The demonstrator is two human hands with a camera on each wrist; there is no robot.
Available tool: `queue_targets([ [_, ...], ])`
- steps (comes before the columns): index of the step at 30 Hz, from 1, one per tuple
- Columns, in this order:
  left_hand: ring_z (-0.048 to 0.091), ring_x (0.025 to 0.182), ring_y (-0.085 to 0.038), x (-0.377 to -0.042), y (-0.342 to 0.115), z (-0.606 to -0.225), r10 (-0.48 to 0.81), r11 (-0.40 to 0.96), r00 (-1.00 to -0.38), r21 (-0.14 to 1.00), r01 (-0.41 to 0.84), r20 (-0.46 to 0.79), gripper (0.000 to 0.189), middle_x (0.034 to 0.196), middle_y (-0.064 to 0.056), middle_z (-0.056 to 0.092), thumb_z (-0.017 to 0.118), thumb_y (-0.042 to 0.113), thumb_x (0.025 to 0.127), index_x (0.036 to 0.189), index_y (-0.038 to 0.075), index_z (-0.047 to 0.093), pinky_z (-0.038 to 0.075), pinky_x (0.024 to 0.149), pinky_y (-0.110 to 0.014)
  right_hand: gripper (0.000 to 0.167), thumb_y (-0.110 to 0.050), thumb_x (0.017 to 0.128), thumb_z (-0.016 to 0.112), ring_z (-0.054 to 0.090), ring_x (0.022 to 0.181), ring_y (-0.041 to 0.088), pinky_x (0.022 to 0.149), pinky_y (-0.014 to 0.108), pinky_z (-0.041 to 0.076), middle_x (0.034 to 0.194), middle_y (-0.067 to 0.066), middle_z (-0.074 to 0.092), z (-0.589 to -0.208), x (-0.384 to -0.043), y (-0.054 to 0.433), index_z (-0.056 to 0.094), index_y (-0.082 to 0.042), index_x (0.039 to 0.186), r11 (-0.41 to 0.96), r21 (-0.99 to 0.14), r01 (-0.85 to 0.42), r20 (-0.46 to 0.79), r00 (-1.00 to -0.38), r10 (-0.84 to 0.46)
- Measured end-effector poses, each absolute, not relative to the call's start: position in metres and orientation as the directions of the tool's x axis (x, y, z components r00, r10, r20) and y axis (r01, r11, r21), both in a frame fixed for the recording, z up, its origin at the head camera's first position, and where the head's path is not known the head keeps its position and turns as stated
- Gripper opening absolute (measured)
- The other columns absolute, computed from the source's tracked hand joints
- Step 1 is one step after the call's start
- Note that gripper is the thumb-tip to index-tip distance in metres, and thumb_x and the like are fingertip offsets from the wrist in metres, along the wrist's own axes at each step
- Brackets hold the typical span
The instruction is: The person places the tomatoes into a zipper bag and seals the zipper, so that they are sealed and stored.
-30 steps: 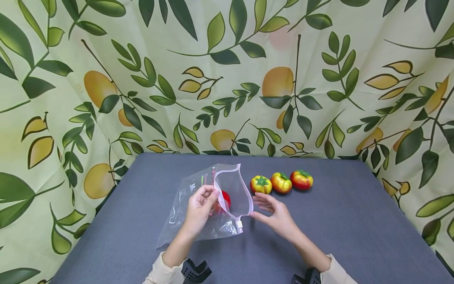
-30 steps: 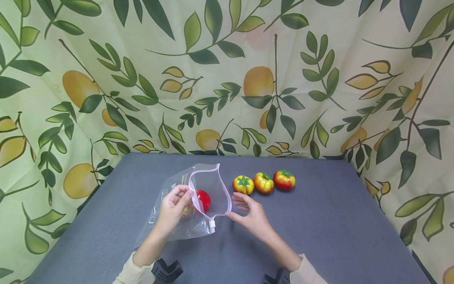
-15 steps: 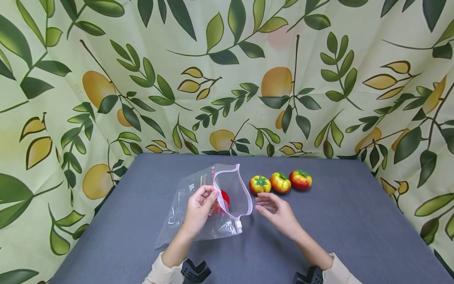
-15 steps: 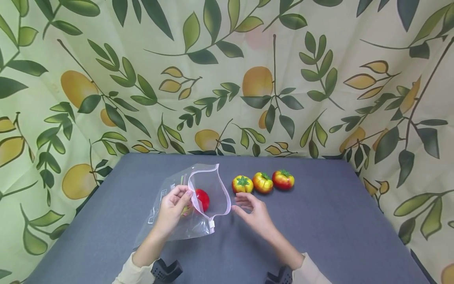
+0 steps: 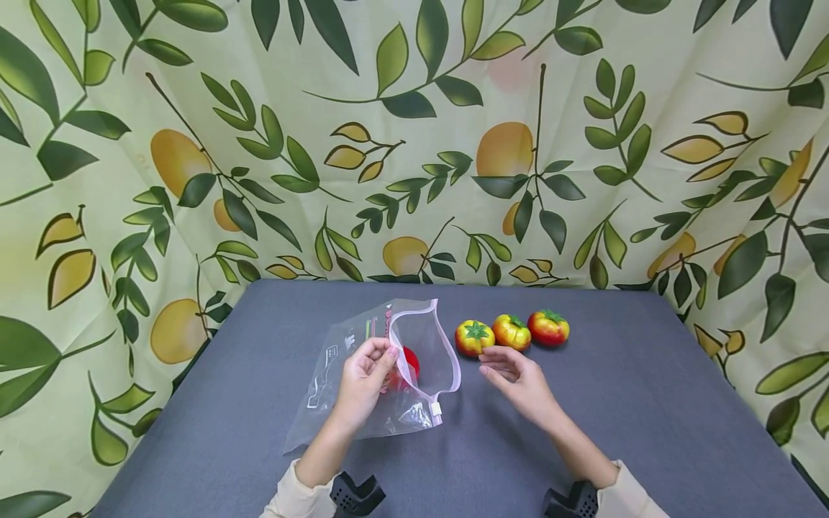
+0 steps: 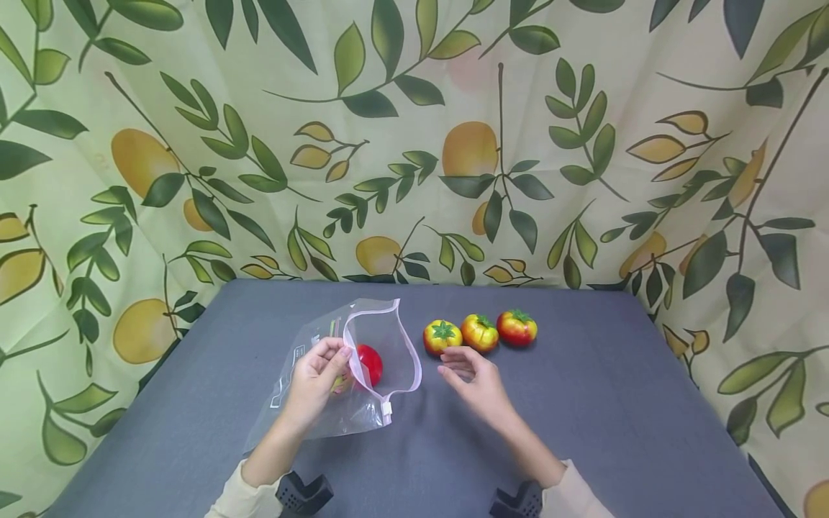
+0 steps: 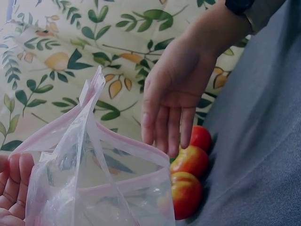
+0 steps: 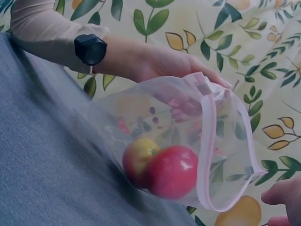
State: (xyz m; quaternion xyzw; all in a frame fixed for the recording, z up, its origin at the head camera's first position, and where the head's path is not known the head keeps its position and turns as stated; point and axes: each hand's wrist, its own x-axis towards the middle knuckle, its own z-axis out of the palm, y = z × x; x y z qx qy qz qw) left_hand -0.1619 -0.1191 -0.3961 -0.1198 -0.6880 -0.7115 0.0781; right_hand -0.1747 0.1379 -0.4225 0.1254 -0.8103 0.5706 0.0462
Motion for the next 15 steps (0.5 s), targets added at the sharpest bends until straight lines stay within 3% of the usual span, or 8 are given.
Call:
queue_targets([
  [15,0.045,0.053,0.003,-0.162,-0.119,-0.397,0.061,-0.042,-0.958,0.960,0.277,0.280,0.020,0.070,0.016,0.056,0.051,0.004,0.096,0.101,-0.016,0.050,0.035,0.044,-0.014,0.037,-0.010,0.089,0.066,0.066,0.095,0.001,0.082,0.005,0.048,0.113,0.028,0.066,-0.417,-0.180,0.153,0.058,0.008,0.120,0.345,-0.911,-0.226,0.211,-0.974,-0.080],
])
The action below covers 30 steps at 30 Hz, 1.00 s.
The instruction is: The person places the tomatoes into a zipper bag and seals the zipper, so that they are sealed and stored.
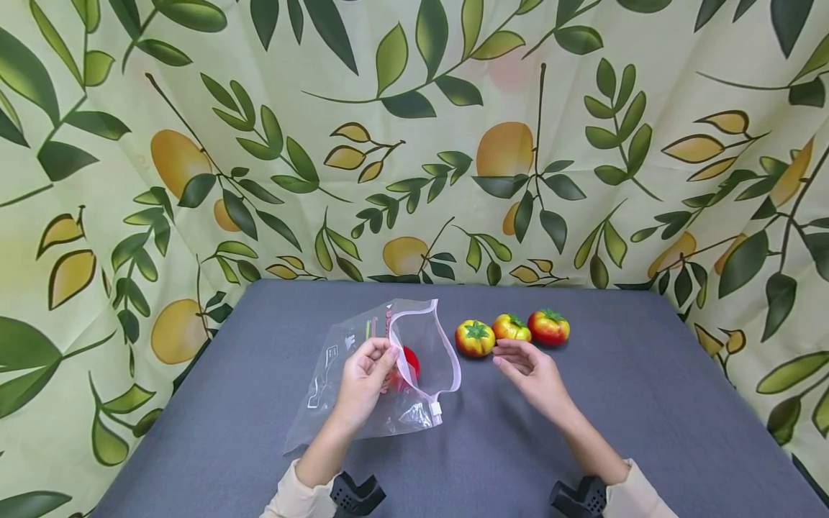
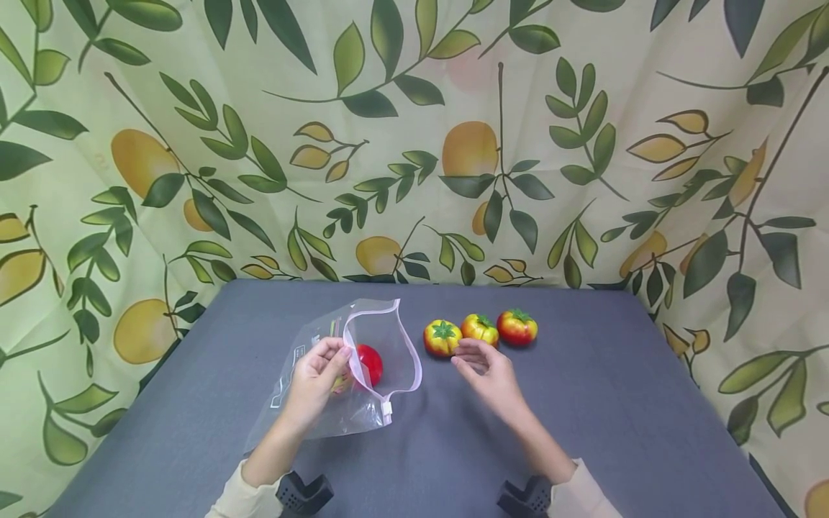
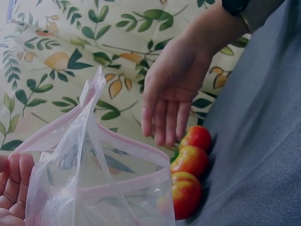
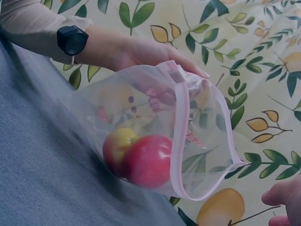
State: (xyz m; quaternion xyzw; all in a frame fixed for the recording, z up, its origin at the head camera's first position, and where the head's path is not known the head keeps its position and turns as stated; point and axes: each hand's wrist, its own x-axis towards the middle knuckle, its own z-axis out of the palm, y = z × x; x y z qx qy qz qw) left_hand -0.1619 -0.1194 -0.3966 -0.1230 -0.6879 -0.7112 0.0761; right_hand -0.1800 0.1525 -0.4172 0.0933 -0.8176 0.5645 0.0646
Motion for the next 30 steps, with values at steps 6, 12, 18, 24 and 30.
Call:
queue_targets([
  [6,0.043,0.053,0.002,-0.162,-0.120,-0.397,0.062,-0.044,-0.957,0.959,0.280,0.282,0.020,0.070,0.014,0.055,0.051,0.004,0.096,0.101,-0.015,0.051,0.035,0.044,-0.015,0.034,-0.005,0.089,0.066,0.063,0.090,-0.007,0.081,0.003,0.048,0.111,0.031,0.065,-0.418,-0.184,0.158,0.058,0.010,0.117,0.348,-0.899,-0.265,0.264,-0.963,-0.051],
  [12,0.041,0.052,0.001,-0.161,-0.120,-0.396,0.066,-0.051,-0.958,0.959,0.277,0.280,0.020,0.069,0.011,0.054,0.052,0.003,0.096,0.101,-0.016,0.050,0.034,0.044,-0.015,0.033,-0.007,0.089,0.066,0.062,0.089,-0.010,0.079,0.003,0.048,0.111,0.030,0.065,-0.420,-0.190,0.167,0.058,0.011,0.116,0.369,-0.893,-0.259,0.272,-0.962,-0.017],
  [18,0.042,0.053,0.000,-0.161,-0.120,-0.397,0.069,-0.059,-0.955,0.957,0.285,0.288,0.020,0.069,0.011,0.054,0.052,0.003,0.096,0.101,-0.016,0.050,0.034,0.044,-0.016,0.037,-0.013,0.090,0.066,0.065,0.092,-0.002,0.078,0.003,0.048,0.113,0.028,0.066,-0.421,-0.195,0.175,0.058,0.009,0.118,0.385,-0.897,-0.217,0.244,-0.969,0.022],
  [24,0.042,0.053,0.000,-0.161,-0.120,-0.396,0.073,-0.065,-0.956,0.957,0.281,0.285,0.020,0.070,0.010,0.054,0.052,0.004,0.096,0.101,-0.016,0.050,0.034,0.045,-0.015,0.035,-0.010,0.090,0.065,0.061,0.089,-0.010,0.078,0.003,0.048,0.109,0.022,0.069,-0.417,-0.196,0.180,0.058,0.009,0.119,0.370,-0.908,-0.197,0.231,-0.972,0.049],
  [30,0.040,0.051,-0.001,-0.160,-0.120,-0.395,0.071,-0.068,-0.959,0.961,0.270,0.274,0.020,0.069,0.010,0.053,0.053,0.004,0.096,0.101,-0.016,0.050,0.033,0.045,-0.016,0.038,-0.012,0.089,0.067,0.066,0.092,0.000,0.078,0.005,0.050,0.101,0.000,0.070,-0.416,-0.198,0.184,0.058,0.008,0.120,0.377,-0.903,-0.207,0.245,-0.968,0.055],
])
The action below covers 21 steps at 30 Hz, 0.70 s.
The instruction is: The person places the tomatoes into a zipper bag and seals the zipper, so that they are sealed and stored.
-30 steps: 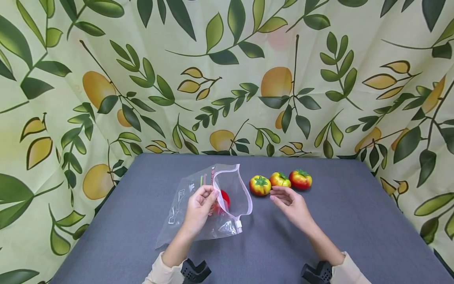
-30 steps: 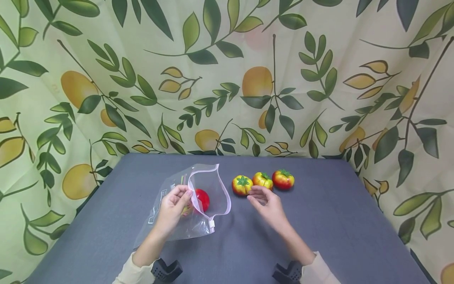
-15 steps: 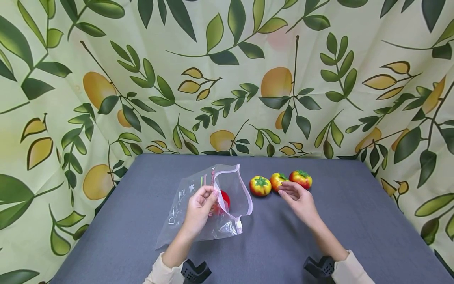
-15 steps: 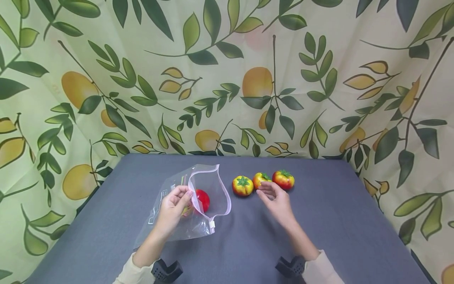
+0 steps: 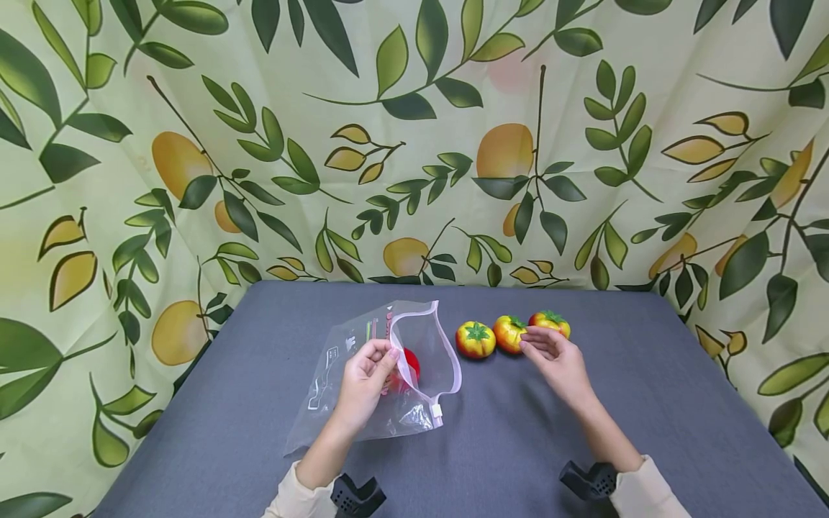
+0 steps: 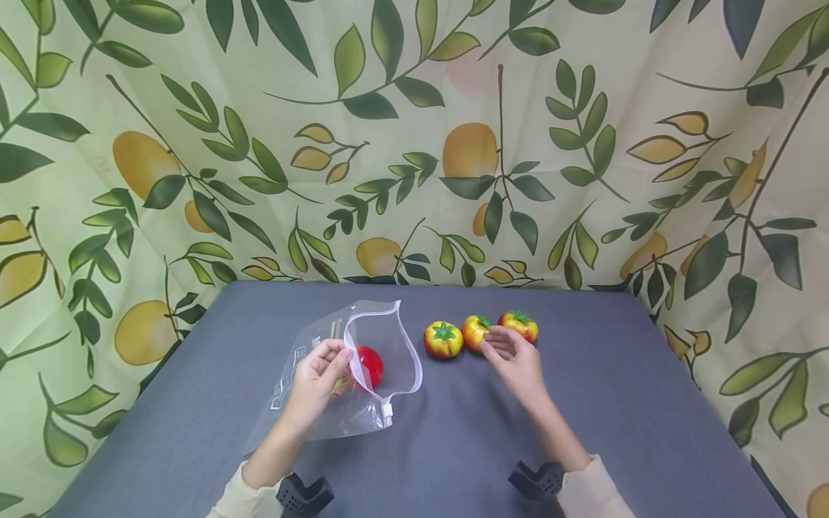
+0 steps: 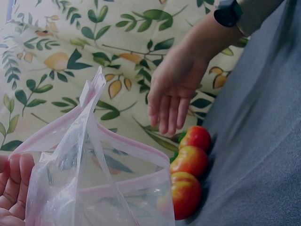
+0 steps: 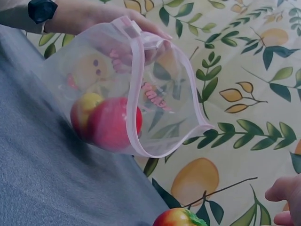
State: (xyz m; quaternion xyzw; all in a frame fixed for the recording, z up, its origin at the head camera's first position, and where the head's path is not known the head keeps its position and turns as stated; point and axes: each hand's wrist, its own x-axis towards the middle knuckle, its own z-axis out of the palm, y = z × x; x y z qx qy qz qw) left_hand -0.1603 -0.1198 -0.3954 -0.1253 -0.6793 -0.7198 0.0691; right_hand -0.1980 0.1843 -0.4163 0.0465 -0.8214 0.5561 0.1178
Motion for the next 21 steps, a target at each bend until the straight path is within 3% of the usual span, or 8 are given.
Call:
queue_targets([
  [4,0.039,0.052,0.000,-0.160,-0.120,-0.396,0.074,-0.068,-0.957,0.959,0.274,0.279,0.021,0.069,0.010,0.053,0.052,0.004,0.096,0.101,-0.016,0.049,0.033,0.044,-0.016,0.039,-0.012,0.090,0.066,0.062,0.089,-0.009,0.077,0.003,0.048,0.113,0.026,0.066,-0.416,-0.199,0.186,0.057,0.008,0.122,0.394,-0.897,-0.202,0.246,-0.967,0.063],
  [6,0.039,0.051,0.000,-0.160,-0.120,-0.396,0.074,-0.069,-0.958,0.959,0.274,0.279,0.021,0.069,0.010,0.053,0.052,0.003,0.096,0.101,-0.016,0.049,0.033,0.044,-0.016,0.039,-0.011,0.090,0.066,0.058,0.087,-0.014,0.077,0.002,0.048,0.115,0.028,0.065,-0.416,-0.199,0.188,0.057,0.008,0.122,0.397,-0.896,-0.197,0.244,-0.967,0.070],
  [10,0.039,0.051,0.000,-0.161,-0.120,-0.396,0.071,-0.067,-0.959,0.960,0.271,0.275,0.021,0.068,0.010,0.053,0.052,0.004,0.096,0.101,-0.016,0.049,0.033,0.044,-0.016,0.038,-0.010,0.089,0.067,0.056,0.084,-0.018,0.076,0.002,0.048,0.104,0.006,0.071,-0.417,-0.202,0.192,0.057,0.007,0.121,0.402,-0.896,-0.189,0.245,-0.965,0.093],
  [14,0.040,0.052,0.000,-0.161,-0.120,-0.396,0.074,-0.068,-0.959,0.960,0.270,0.275,0.021,0.069,0.011,0.054,0.051,0.004,0.096,0.101,-0.016,0.049,0.033,0.044,-0.016,0.037,-0.008,0.087,0.069,0.056,0.083,-0.018,0.075,0.003,0.049,0.093,-0.019,0.065,-0.418,-0.204,0.196,0.058,0.007,0.119,0.393,-0.901,-0.184,0.247,-0.962,0.115],
  [21,0.043,0.053,0.002,-0.161,-0.119,-0.396,0.077,-0.074,-0.957,0.959,0.274,0.279,0.022,0.070,0.014,0.056,0.051,0.004,0.097,0.101,-0.017,0.049,0.034,0.045,-0.015,0.040,-0.010,0.088,0.069,0.056,0.082,-0.019,0.074,0.002,0.048,0.083,-0.035,0.057,-0.415,-0.204,0.202,0.056,0.009,0.120,0.371,-0.912,-0.174,0.238,-0.962,0.134],
])
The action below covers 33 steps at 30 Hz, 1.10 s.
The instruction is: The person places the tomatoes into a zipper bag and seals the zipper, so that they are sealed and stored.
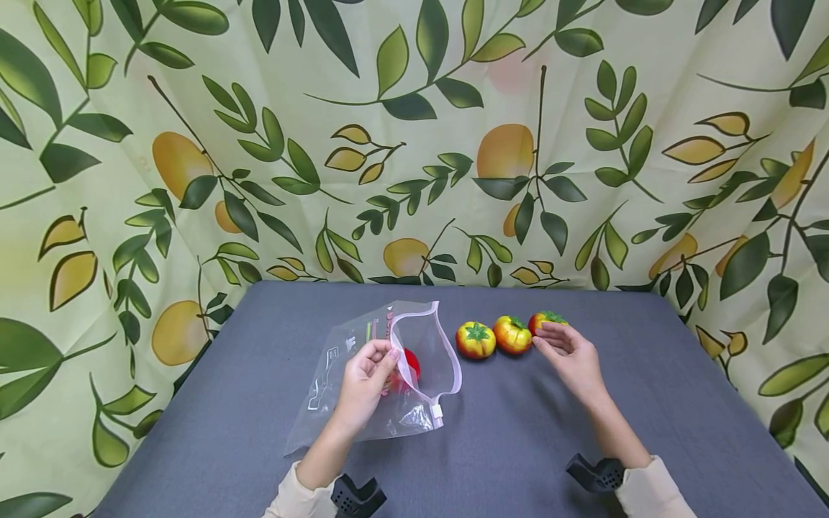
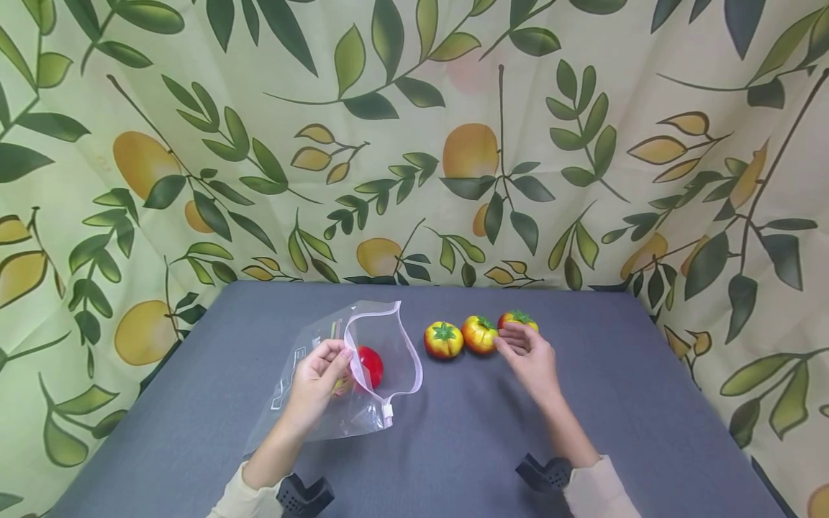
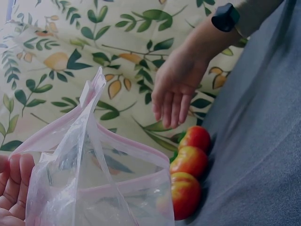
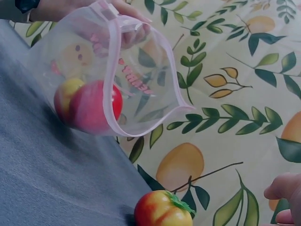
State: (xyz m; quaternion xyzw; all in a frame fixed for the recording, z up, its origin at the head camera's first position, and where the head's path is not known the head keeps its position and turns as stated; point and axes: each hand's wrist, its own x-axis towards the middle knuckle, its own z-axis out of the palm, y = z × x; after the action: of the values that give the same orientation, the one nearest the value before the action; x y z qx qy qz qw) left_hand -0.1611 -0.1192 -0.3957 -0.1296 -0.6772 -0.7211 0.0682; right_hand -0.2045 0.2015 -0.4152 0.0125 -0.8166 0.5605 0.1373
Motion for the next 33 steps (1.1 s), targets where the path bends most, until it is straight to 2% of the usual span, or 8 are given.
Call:
queue_targets([
  [4,0.043,0.053,0.001,-0.161,-0.119,-0.396,0.081,-0.075,-0.957,0.959,0.273,0.279,0.022,0.070,0.014,0.056,0.051,0.004,0.096,0.101,-0.017,0.049,0.034,0.045,-0.015,0.041,-0.014,0.089,0.068,0.056,0.083,-0.020,0.075,0.001,0.047,0.085,-0.036,0.057,-0.414,-0.205,0.205,0.055,0.008,0.121,0.380,-0.910,-0.169,0.238,-0.961,0.141],
  [10,0.042,0.053,0.001,-0.160,-0.119,-0.396,0.077,-0.070,-0.959,0.961,0.267,0.272,0.022,0.070,0.013,0.055,0.051,0.004,0.096,0.101,-0.017,0.049,0.034,0.045,-0.015,0.042,-0.017,0.089,0.068,0.056,0.082,-0.020,0.075,0.001,0.047,0.094,-0.018,0.066,-0.416,-0.206,0.211,0.055,0.007,0.121,0.419,-0.894,-0.159,0.243,-0.957,0.157],
  [17,0.043,0.054,0.001,-0.161,-0.118,-0.396,0.080,-0.068,-0.958,0.961,0.269,0.274,0.021,0.070,0.013,0.056,0.051,0.004,0.096,0.101,-0.017,0.049,0.034,0.045,-0.015,0.042,-0.016,0.089,0.069,0.055,0.081,-0.021,0.074,0.000,0.047,0.087,-0.030,0.060,-0.419,-0.210,0.217,0.056,0.007,0.122,0.396,-0.909,-0.131,0.221,-0.957,0.190],
  [26,0.047,0.056,0.002,-0.161,-0.118,-0.396,0.081,-0.058,-0.956,0.959,0.277,0.281,0.022,0.071,0.015,0.057,0.051,0.004,0.096,0.101,-0.017,0.049,0.035,0.045,-0.015,0.042,-0.017,0.087,0.070,0.054,0.077,-0.022,0.072,-0.001,0.046,0.084,-0.029,0.059,-0.423,-0.215,0.225,0.057,0.005,0.120,0.408,-0.910,-0.080,0.200,-0.944,0.261],
  [28,0.047,0.057,0.002,-0.161,-0.118,-0.396,0.083,-0.056,-0.956,0.959,0.278,0.282,0.022,0.071,0.015,0.057,0.052,0.004,0.096,0.101,-0.017,0.049,0.035,0.045,-0.015,0.042,-0.017,0.087,0.070,0.053,0.077,-0.022,0.071,-0.001,0.045,0.091,-0.017,0.066,-0.425,-0.216,0.227,0.057,0.005,0.121,0.428,-0.901,-0.073,0.203,-0.942,0.266],
  [30,0.047,0.057,0.002,-0.161,-0.118,-0.397,0.084,-0.055,-0.956,0.959,0.278,0.282,0.022,0.071,0.015,0.057,0.052,0.005,0.096,0.101,-0.017,0.049,0.035,0.045,-0.016,0.042,-0.017,0.087,0.070,0.052,0.077,-0.023,0.071,-0.002,0.045,0.100,0.004,0.071,-0.427,-0.217,0.229,0.057,0.005,0.121,0.453,-0.889,-0.065,0.206,-0.941,0.270],
  [33,0.046,0.056,0.002,-0.161,-0.118,-0.397,0.086,-0.057,-0.955,0.959,0.279,0.283,0.022,0.071,0.015,0.057,0.052,0.005,0.096,0.101,-0.017,0.049,0.035,0.045,-0.016,0.043,-0.016,0.087,0.070,0.049,0.075,-0.025,0.070,-0.003,0.043,0.114,0.028,0.065,-0.430,-0.218,0.231,0.057,0.006,0.121,0.483,-0.874,-0.055,0.213,-0.937,0.278],
])
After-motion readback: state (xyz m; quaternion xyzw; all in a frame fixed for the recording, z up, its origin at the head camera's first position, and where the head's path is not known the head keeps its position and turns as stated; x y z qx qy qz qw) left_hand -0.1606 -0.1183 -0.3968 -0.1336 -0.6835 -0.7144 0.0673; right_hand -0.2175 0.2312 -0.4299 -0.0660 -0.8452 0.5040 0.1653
